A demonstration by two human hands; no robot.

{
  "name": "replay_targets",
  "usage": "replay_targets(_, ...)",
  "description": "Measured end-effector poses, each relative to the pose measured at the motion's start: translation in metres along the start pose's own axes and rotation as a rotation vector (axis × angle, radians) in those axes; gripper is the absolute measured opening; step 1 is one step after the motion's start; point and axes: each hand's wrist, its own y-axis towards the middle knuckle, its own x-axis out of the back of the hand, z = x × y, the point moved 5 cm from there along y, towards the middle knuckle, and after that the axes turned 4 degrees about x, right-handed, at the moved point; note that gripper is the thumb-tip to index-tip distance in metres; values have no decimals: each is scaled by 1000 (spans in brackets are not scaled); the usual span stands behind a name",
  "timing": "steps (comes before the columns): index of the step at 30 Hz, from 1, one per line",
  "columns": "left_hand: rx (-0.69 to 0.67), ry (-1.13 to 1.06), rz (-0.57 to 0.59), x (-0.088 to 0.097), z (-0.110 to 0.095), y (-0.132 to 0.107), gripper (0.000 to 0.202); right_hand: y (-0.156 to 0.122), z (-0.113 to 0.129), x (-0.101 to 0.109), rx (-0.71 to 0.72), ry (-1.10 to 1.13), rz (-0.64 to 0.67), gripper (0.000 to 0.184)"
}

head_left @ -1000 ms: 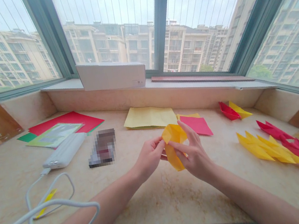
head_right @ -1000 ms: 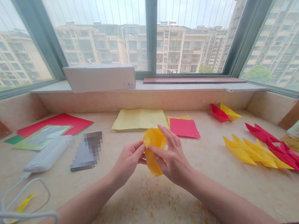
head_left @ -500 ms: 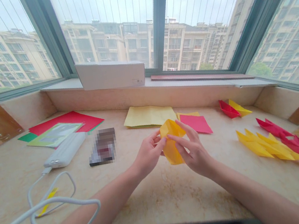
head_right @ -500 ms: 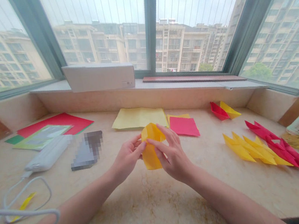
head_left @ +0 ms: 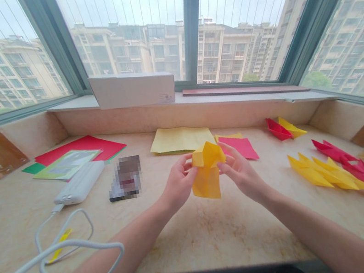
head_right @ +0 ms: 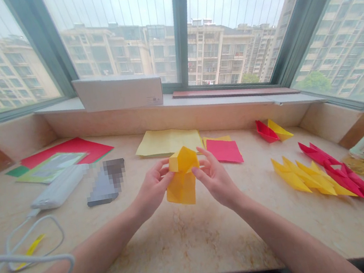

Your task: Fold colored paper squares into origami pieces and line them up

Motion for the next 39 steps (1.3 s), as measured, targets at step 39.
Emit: replay_targets(39, -31, 68, 8, -7, -3, -8, 51, -5, 2, -1, 64, -161, -132, 28)
